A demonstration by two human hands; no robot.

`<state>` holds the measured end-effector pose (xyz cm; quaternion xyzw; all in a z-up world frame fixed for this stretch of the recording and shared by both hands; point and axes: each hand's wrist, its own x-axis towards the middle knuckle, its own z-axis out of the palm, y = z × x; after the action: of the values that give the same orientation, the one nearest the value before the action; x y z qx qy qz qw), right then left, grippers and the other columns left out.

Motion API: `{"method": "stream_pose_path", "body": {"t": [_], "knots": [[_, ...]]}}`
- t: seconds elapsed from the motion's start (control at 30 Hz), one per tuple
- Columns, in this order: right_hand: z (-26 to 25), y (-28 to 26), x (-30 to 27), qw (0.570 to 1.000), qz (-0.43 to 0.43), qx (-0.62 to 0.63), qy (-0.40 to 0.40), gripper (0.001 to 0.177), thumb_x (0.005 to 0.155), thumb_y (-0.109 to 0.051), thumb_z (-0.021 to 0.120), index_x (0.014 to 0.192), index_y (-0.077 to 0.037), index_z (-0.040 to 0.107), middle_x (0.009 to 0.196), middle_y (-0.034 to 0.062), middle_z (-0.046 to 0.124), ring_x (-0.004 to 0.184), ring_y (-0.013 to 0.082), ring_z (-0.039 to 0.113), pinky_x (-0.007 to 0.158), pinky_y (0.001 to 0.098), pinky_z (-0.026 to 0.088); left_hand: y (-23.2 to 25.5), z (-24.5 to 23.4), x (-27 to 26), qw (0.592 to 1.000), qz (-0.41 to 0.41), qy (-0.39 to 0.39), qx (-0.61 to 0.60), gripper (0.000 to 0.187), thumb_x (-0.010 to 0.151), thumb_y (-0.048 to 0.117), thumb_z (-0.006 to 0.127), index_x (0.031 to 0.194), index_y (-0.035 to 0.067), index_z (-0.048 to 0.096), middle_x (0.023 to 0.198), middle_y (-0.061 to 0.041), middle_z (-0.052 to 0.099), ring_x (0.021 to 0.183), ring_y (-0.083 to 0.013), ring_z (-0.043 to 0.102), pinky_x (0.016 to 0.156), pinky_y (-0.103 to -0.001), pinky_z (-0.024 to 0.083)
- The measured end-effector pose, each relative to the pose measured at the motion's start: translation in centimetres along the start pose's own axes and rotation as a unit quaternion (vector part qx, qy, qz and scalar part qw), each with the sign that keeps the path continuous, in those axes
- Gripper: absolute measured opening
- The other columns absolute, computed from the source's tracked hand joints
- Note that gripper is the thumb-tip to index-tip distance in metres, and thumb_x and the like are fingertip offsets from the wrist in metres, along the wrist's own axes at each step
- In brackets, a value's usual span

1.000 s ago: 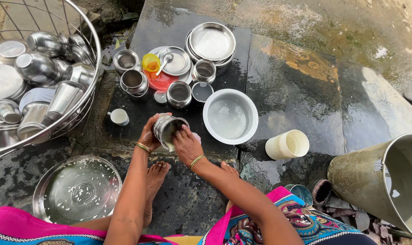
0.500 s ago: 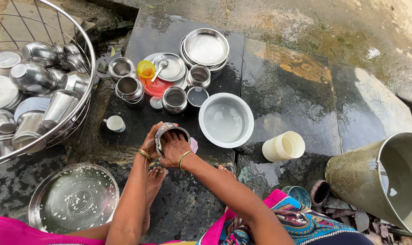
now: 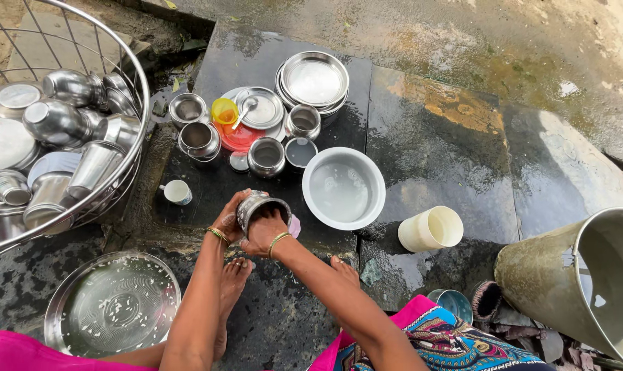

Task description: The person washes various metal dishes, cups, and bowls by hand, rinsing them with water from a bowl and placing them into a large wire basket.

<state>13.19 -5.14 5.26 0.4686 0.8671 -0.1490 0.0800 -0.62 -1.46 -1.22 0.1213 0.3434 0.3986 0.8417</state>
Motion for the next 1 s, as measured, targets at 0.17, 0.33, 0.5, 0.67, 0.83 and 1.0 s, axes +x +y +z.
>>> {"method": "stream_pose_path", "body": {"t": [0.17, 0.33, 0.5, 0.67, 0.83, 1.0], "knots": [[-1.8, 1.4, -3.2, 0.995, -0.097, -0.002, 0.036, 0.092, 0.086, -0.074, 0.059, 0.136, 0.002, 0.058, 0.140, 0.0237, 0.058, 0.137, 0.0396, 0.048, 0.120, 0.0532, 0.027, 0.7, -0.4, -0.8, 0.995, -0.011, 0.097, 0.010, 0.042, 0.089, 0.047, 0.067, 0.111, 0.012, 0.072, 0.098, -0.003, 0.075, 0.083, -0.0200, 0.070, 0.072, -0.043, 0.060], [-3.8, 2.5, -4.3, 0.981, -0.138, -0.130, 0.034, 0.101, 0.080, -0.081, 0.060, 0.130, 0.006, 0.058, 0.140, 0.0205, 0.058, 0.141, 0.0351, 0.048, 0.127, 0.0499, 0.023, 1.2, 0.1, -0.4, 0.996, -0.011, 0.081, -0.025, 0.040, 0.088, 0.049, 0.067, 0.113, 0.018, 0.069, 0.099, -0.001, 0.073, 0.085, -0.0199, 0.069, 0.073, -0.046, 0.059], [-1.9, 2.4, -2.3, 0.988, -0.135, -0.068, 0.020, 0.104, 0.074, -0.077, 0.065, 0.141, 0.001, 0.047, 0.149, 0.0208, 0.045, 0.142, 0.0369, 0.033, 0.115, 0.0534, 0.020, 2.6, 1.9, -0.6, 1.000, -0.015, -0.003, 0.025, 0.054, 0.087, 0.052, 0.066, 0.121, 0.010, 0.072, 0.105, -0.006, 0.076, 0.085, -0.0198, 0.070, 0.072, -0.042, 0.060], [-0.5, 2.3, -1.7, 0.988, -0.069, -0.133, 0.029, 0.100, 0.076, -0.071, 0.069, 0.147, -0.004, 0.046, 0.152, 0.0184, 0.047, 0.145, 0.0356, 0.037, 0.122, 0.0500, 0.023, 3.6, 2.0, -0.5, 0.993, -0.032, 0.038, 0.110, 0.051, 0.086, 0.047, 0.066, 0.123, 0.011, 0.068, 0.109, -0.004, 0.073, 0.093, -0.0192, 0.070, 0.080, -0.041, 0.059], [-1.7, 0.3, -2.1, 0.856, 0.029, 0.505, 0.109, 0.100, 0.080, -0.058, 0.075, 0.148, 0.002, 0.033, 0.141, 0.0215, 0.053, 0.133, 0.0328, 0.054, 0.112, 0.0435, 0.041, 3.3, 2.1, -0.5, 0.996, 0.065, -0.053, 0.025, 0.049, 0.093, 0.042, 0.069, 0.126, 0.005, 0.067, 0.114, -0.007, 0.073, 0.101, -0.0192, 0.070, 0.091, -0.036, 0.060], [1.3, 4.5, -2.5, 0.935, -0.182, -0.072, 0.297, 0.044, 0.079, -0.019, 0.072, 0.121, -0.007, 0.065, 0.131, 0.0153, 0.064, 0.126, 0.0368, 0.062, 0.119, 0.0507, 0.040, 4.8, 3.0, -1.8, 0.996, 0.022, 0.030, 0.086, 0.048, 0.087, 0.047, 0.068, 0.119, 0.011, 0.070, 0.106, -0.003, 0.074, 0.090, -0.0171, 0.071, 0.076, -0.038, 0.059]]}}
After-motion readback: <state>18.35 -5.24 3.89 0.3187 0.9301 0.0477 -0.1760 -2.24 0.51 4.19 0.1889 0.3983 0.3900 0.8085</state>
